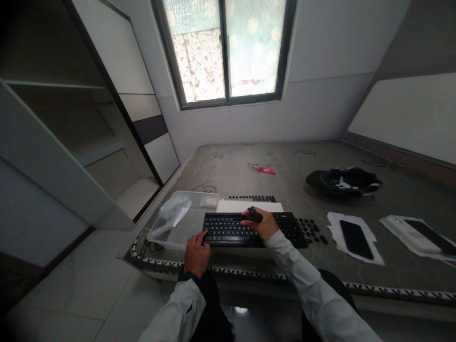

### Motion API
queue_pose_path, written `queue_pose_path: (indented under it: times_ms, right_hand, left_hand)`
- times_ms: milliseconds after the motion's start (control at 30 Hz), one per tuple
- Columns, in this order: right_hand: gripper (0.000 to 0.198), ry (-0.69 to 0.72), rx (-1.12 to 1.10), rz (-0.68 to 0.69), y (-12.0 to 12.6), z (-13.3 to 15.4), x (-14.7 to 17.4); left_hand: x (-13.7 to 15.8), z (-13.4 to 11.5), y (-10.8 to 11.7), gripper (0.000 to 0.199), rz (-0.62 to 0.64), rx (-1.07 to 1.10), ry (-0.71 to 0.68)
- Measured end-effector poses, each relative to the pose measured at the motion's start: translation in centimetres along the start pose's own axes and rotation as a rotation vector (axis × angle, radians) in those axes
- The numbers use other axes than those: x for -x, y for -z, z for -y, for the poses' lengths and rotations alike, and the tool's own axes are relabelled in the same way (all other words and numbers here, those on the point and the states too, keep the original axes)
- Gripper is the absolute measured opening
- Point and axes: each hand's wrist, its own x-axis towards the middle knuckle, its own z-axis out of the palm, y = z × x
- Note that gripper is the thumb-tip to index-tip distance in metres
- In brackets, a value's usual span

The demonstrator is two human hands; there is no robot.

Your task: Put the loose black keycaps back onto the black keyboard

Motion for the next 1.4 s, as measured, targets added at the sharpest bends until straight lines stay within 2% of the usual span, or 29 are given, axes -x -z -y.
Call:
queue_pose_path:
  times_ms: [133, 300, 533, 700, 867, 1033, 1167, 1400]
  right_hand:
    - [0.028, 0.061, 0.005, -0.007, 0.1, 1.4, 0.5]
    - [0.028, 0.072, 0.052, -0.027, 0.1, 2.0, 0.9]
    - [0.023, 0.015, 0.059, 0.046, -0.8, -0.9, 2.7]
    - [0.038, -0.013, 0.182, 0.096, -1.6, -3.2, 4.9]
    - [0.037, -0.05, 0.21, 0.12, -2.2, -3.6, 5.9]
    - [0.044, -0.075, 0.221, 0.105, -2.3, -4.2, 5.7]
    - [0.041, -0.115, 0.27, 0.097, -2.0, -3.9, 5.7]
    - [0.03, -0.086, 0.241, 0.093, -1.3, -4.2, 5.8]
  left_hand:
    - [0.0, 0.0, -0.1, 0.046, 0.003, -0.005, -0.008]
    - [0.1, -0.1, 0.0, 0.045, 0.002, -0.004, -0.007]
    - [0.0, 0.3, 0.0, 0.045, 0.019, 0.003, -0.015]
    - [0.0, 0.9, -0.4, 0.044, 0.023, 0.015, -0.017]
    - [-0.1, 1.4, -0.9, 0.044, 0.02, 0.014, -0.016]
    - [-0.3, 1.7, -1.1, 0.044, 0.012, 0.018, -0.03]
    - [-0.4, 1.6, -0.9, 0.045, 0.032, 0.035, -0.027]
    - [-0.3, 1.4, -0.9, 0.046, 0.035, -0.023, -0.018]
